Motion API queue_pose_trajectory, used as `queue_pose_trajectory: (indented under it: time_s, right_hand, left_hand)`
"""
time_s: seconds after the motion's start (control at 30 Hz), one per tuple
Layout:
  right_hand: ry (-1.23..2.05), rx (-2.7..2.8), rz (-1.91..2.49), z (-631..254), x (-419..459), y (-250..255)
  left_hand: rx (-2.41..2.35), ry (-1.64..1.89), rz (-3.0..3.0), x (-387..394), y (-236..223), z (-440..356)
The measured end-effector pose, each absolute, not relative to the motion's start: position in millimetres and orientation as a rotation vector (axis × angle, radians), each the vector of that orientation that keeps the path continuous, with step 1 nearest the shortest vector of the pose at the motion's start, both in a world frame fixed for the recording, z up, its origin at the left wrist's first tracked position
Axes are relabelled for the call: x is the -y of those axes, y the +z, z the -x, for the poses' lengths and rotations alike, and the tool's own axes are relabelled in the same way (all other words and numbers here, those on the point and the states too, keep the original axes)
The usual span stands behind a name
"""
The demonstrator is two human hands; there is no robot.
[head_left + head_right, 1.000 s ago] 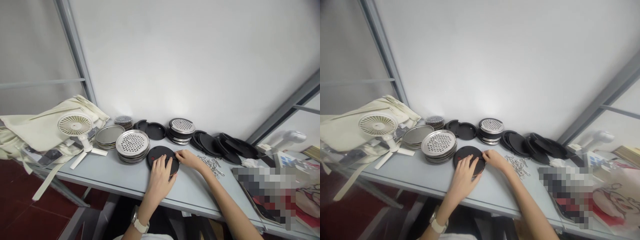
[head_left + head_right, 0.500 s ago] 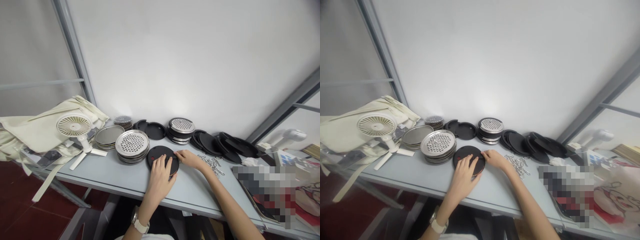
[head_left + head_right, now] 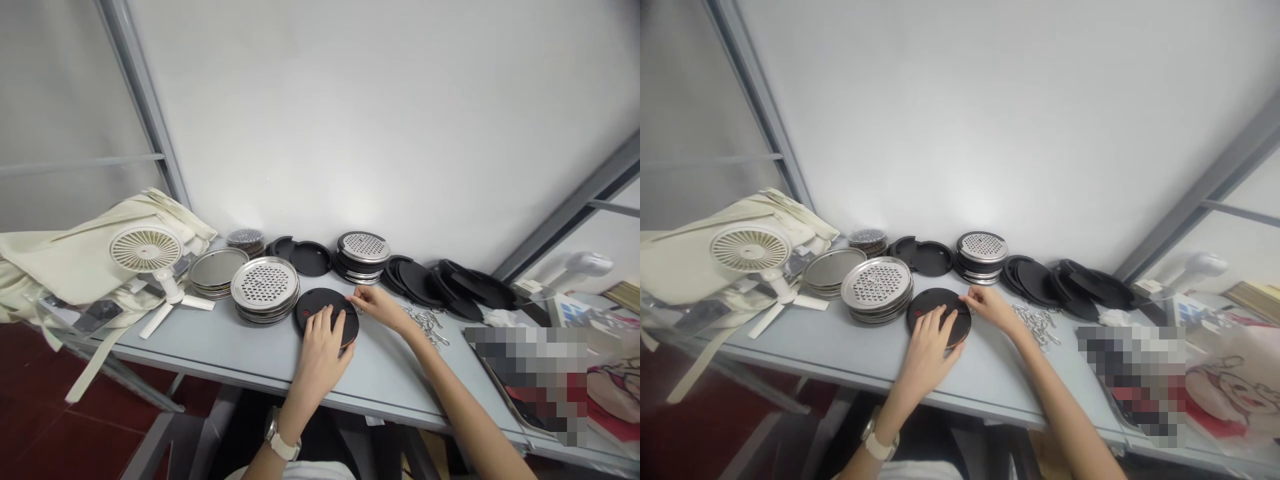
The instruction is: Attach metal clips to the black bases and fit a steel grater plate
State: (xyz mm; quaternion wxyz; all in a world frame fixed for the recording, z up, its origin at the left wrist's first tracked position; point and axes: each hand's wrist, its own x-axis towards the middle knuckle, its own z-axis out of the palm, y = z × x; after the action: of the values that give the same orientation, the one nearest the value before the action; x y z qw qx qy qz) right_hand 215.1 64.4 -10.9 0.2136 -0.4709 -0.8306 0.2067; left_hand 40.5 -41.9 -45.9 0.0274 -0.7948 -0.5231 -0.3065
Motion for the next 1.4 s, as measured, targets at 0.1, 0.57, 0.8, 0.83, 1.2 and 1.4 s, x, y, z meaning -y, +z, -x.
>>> queue_pose_trajectory:
  time_s: [0.1,0.57,0.8,0.83,1.2,1.4]
  right_hand:
    - [0.613,2.282,1.269,-216.2,-63.2,-6.6]
    - [0.856,2.255,1.194,-222.5,-64.3,-1.4]
    - [0.969,2.212,1.169,-219.3,-63.2,-2.9]
    - [0.984,2.207,1.164,-219.0,-63.0,-3.2]
    - [1.113,2.164,1.131,-219.6,-63.2,-5.2]
    - [1.208,2.178,1.099,-223.9,-65.4,-5.2]
  left_hand:
    - [1.617,-0.945,2.453,41.9,-46.5,-40.4]
    - [1.645,-0.926,2.466,43.2,-44.5,-40.4]
    - [1.653,-0.91,2.466,43.1,-44.4,-40.8]
    - [1.656,-0.906,2.467,43.1,-44.5,-40.8]
    - [1.645,-0.916,2.466,42.5,-44.6,-40.4]
    - [1.642,-0.919,2.467,42.8,-45.7,-40.2]
